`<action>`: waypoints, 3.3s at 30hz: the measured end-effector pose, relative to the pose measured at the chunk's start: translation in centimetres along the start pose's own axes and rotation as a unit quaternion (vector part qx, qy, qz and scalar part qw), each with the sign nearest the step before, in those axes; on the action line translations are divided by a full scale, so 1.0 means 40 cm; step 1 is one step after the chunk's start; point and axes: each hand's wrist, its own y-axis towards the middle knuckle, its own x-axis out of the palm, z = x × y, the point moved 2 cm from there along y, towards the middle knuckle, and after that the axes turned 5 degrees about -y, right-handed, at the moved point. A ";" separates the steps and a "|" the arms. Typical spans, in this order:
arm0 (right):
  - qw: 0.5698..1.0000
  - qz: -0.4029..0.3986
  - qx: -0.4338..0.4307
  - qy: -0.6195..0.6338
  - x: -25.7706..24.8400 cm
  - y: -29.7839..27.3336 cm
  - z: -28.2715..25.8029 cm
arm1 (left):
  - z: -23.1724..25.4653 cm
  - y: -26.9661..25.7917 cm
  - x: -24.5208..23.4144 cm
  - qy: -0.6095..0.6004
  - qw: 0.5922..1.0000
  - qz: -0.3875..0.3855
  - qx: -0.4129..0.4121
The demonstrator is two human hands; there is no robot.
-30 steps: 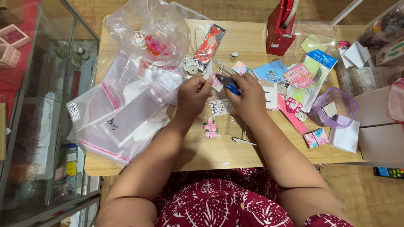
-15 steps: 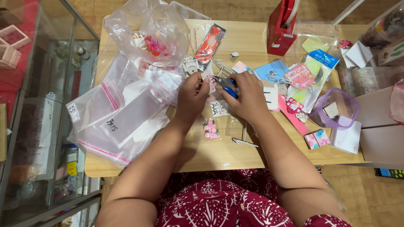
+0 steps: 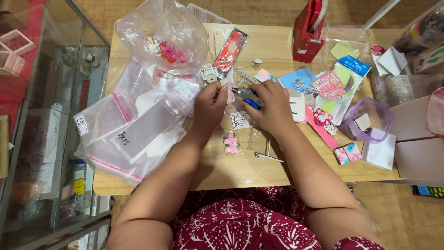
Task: The person sits at a cluttered table and handles small packaged items, including hair accessories and a comb. They use pliers to remove a metal clip from a hair accessory, then place the accessory into a clear plastic bag. The person also briefly inspects a packaged comb and other small items before continuing to pack.
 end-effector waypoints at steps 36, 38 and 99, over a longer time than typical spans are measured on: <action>0.937 -0.241 0.048 0.247 0.040 -0.002 -0.172 | 0.324 -0.078 -0.223 0.349 0.924 -0.009 0.156; 0.916 -0.295 -0.013 0.271 0.077 -0.007 -0.218 | 0.274 -0.065 -0.277 0.426 0.900 -0.023 0.085; 0.897 -0.199 0.190 0.347 0.298 0.152 -0.188 | 0.086 -0.046 -0.375 0.340 0.933 0.008 0.118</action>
